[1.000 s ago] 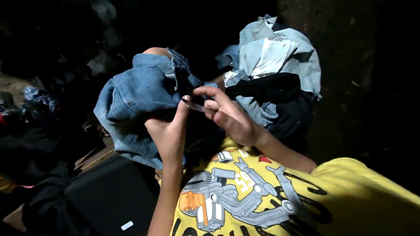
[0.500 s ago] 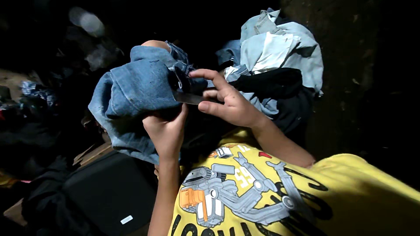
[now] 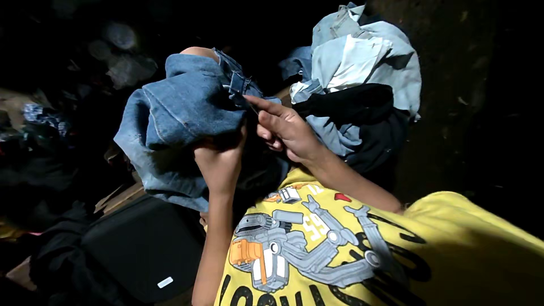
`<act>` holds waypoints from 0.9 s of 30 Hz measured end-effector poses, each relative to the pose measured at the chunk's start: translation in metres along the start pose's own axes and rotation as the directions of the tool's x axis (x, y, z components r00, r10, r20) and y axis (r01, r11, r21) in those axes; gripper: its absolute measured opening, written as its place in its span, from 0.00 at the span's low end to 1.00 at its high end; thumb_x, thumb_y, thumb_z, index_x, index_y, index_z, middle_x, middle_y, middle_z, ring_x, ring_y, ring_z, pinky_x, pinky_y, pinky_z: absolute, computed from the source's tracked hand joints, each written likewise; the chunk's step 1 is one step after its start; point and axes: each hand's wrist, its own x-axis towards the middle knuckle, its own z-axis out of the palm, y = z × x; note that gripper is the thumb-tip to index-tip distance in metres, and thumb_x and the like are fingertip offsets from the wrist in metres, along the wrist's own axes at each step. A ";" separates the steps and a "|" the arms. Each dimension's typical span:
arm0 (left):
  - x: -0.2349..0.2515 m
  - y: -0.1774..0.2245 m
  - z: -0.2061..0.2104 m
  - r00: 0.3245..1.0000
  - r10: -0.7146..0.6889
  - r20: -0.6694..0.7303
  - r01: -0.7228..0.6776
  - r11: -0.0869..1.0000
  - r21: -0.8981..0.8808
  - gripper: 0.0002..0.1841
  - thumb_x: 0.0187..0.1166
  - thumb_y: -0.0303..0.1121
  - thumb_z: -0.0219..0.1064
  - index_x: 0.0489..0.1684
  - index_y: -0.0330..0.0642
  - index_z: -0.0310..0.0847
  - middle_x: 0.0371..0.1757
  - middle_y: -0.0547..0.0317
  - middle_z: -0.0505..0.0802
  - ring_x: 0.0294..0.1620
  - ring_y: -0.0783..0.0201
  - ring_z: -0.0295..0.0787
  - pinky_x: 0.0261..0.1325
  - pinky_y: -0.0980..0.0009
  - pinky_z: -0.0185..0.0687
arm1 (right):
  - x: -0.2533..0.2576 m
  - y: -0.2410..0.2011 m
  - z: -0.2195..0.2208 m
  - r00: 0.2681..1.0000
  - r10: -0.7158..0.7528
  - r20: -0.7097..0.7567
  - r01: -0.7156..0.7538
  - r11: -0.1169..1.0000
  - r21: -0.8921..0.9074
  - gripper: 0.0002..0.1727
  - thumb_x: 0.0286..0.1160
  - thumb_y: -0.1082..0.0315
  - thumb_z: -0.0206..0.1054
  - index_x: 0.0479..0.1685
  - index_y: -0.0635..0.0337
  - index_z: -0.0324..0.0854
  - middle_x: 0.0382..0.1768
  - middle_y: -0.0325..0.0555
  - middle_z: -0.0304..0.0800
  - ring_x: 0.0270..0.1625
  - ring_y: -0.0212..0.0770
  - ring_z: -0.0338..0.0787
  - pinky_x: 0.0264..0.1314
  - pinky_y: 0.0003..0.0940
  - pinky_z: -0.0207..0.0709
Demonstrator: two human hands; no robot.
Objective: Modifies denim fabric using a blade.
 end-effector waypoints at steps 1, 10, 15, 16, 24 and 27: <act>0.001 0.000 0.001 1.000 -0.017 -0.005 0.016 1.000 -0.006 0.24 0.59 0.23 0.83 0.54 0.35 0.78 0.49 0.75 0.92 0.55 0.85 0.88 0.64 0.79 0.85 | -0.001 0.001 0.001 0.995 0.098 0.000 -0.098 0.990 0.101 0.21 0.91 0.65 0.50 0.78 0.52 0.74 0.18 0.25 0.72 0.15 0.20 0.67 0.15 0.13 0.60; 0.006 0.016 0.001 0.980 -0.199 0.018 0.190 0.955 0.226 0.24 0.68 0.39 0.81 0.57 0.35 0.81 0.47 0.72 0.91 0.52 0.90 0.85 0.60 0.85 0.81 | -0.008 0.001 -0.002 0.989 0.147 -0.001 -0.146 0.979 0.142 0.20 0.93 0.59 0.49 0.78 0.43 0.74 0.17 0.27 0.70 0.13 0.20 0.65 0.12 0.13 0.58; 0.010 0.028 0.000 0.941 -0.335 0.040 0.265 0.808 0.527 0.26 0.74 0.50 0.75 0.57 0.34 0.86 0.49 0.52 0.93 0.51 0.73 0.88 0.58 0.66 0.81 | -0.004 0.005 -0.008 0.996 -0.076 -0.045 0.077 0.997 0.030 0.21 0.88 0.66 0.57 0.77 0.54 0.75 0.20 0.26 0.75 0.16 0.18 0.68 0.17 0.12 0.61; 0.011 0.031 0.000 0.928 -0.368 0.051 0.288 0.798 0.529 0.26 0.75 0.49 0.75 0.57 0.34 0.86 0.49 0.51 0.93 0.52 0.70 0.88 0.58 0.62 0.80 | -0.002 0.003 -0.007 0.993 -0.111 -0.049 0.111 0.994 -0.012 0.21 0.86 0.70 0.58 0.77 0.60 0.74 0.24 0.24 0.78 0.20 0.18 0.71 0.21 0.13 0.65; 0.013 0.026 0.003 0.919 -0.361 0.156 0.280 0.880 0.384 0.25 0.68 0.52 0.80 0.57 0.47 0.85 0.47 0.76 0.92 0.50 0.89 0.86 0.59 0.81 0.83 | -0.009 -0.013 -0.006 0.977 -0.213 0.027 0.213 0.945 -0.246 0.27 0.86 0.69 0.58 0.82 0.69 0.62 0.41 0.29 0.87 0.30 0.13 0.75 0.30 0.10 0.70; 0.016 0.024 0.005 0.927 -0.340 0.158 0.228 0.846 0.482 0.22 0.77 0.47 0.74 0.60 0.41 0.86 0.55 0.60 0.92 0.59 0.77 0.86 0.68 0.70 0.79 | 0.007 -0.024 -0.025 0.927 -0.361 0.103 0.348 0.728 -0.591 0.55 0.71 0.46 0.74 0.89 0.73 0.50 0.26 0.29 0.76 0.24 0.16 0.68 0.28 0.14 0.67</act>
